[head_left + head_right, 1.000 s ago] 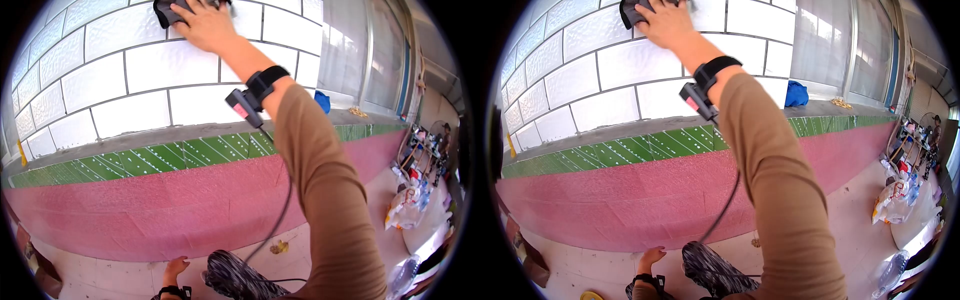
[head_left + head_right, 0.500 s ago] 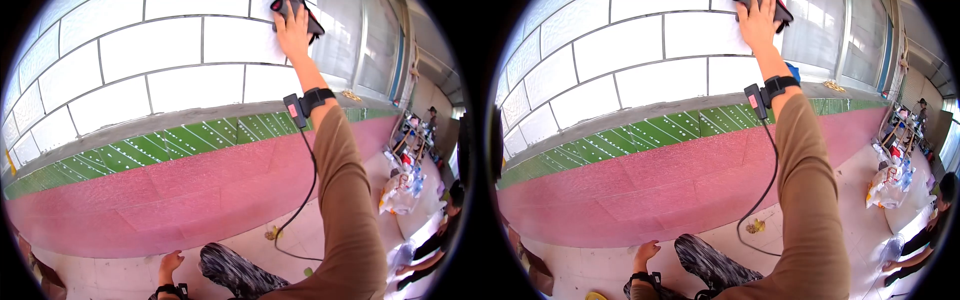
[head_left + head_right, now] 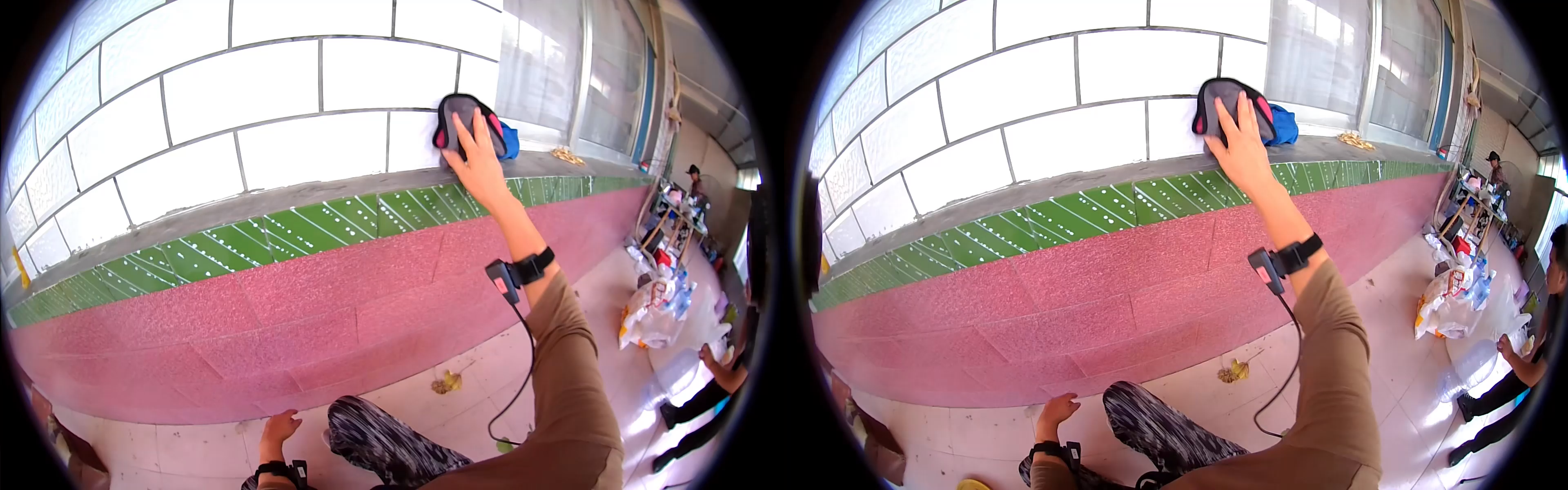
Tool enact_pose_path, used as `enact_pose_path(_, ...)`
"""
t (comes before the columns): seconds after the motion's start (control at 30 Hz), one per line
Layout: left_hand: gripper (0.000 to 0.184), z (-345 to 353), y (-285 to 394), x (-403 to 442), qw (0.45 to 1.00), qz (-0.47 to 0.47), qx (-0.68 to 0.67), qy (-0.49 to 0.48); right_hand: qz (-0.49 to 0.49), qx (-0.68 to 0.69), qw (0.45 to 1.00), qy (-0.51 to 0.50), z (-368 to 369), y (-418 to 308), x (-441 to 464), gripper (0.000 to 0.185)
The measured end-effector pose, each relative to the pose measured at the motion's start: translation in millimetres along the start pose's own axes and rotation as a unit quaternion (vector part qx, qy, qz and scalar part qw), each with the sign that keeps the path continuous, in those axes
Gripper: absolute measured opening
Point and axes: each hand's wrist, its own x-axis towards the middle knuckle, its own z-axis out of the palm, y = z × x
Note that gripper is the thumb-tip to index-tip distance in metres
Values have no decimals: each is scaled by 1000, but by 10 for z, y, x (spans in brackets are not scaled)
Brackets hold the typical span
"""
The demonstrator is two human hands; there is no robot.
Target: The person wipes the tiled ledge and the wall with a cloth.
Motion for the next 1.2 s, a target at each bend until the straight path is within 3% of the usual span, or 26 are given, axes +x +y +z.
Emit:
enact_pose_path(0.03,42,-34,24,-30,1000,-7,7,-11,1,0,1000,1,-95,30,-58,59)
enact_pose_path(0.1,43,-81,55,-76,1000,-15,15,-22,69,71,988,-121,-258,54,-128,64)
enact_pose_path(0.17,44,-92,73,-95,999,-23,16,-24,89,94,987,-95,-192,61,-135,65)
enact_pose_path(0.23,44,-66,50,-81,999,-32,12,-31,-44,0,998,40,-14,185,32,61)
enact_pose_path(0.3,44,-37,9,-85,998,-43,7,-40,-112,-68,986,101,57,329,504,62)
enact_pose_path(0.4,43,-11,-22,-11,999,-30,20,-38,-146,-78,968,188,-30,360,1390,62)
enact_pose_path(0.47,42,17,-24,5,997,-51,33,-45,-116,-91,964,221,-65,482,2069,58)
enact_pose_path(0.53,42,-15,-10,-15,997,-44,38,-44,-234,-334,890,206,-159,671,2565,45)
enact_pose_path(0.57,42,-24,17,-9,998,-38,41,-39,-201,-358,896,169,-242,566,2578,28)
enact_pose_path(0.6,42,-35,41,8,998,-31,41,-42,-169,-242,925,238,-153,497,2594,23)
enact_pose_path(0.67,43,-39,62,1,996,-59,41,-57,-245,-365,883,162,-261,540,2437,25)
enact_pose_path(0.7,43,-26,69,3,996,-55,40,-58,-313,-399,836,209,-186,681,2358,45)
enact_pose_path(0.73,43,-15,70,-8,996,-53,41,-60,-126,-108,974,153,-179,420,2032,63)
enact_pose_path(0.8,43,5,33,14,996,-46,46,-63,-135,-62,985,89,-226,245,1489,60)
enact_pose_path(0.83,43,29,3,24,996,-46,43,-65,-219,-72,964,134,-125,362,1336,61)
enact_pose_path(0.97,42,33,6,-77,997,-36,46,-50,-203,-25,979,-12,-158,230,562,51)
enact_pose_path(1.03,41,-12,24,-146,998,-33,44,-35,-154,80,980,-100,-279,42,264,37)
enact_pose_path(1.1,41,-78,57,-236,998,-36,38,-16,-198,56,965,-162,-349,14,74,32)
enact_pose_path(1.2,40,-256,190,-447,999,-31,-32,25,-229,-7,961,-152,-258,-10,106,30)
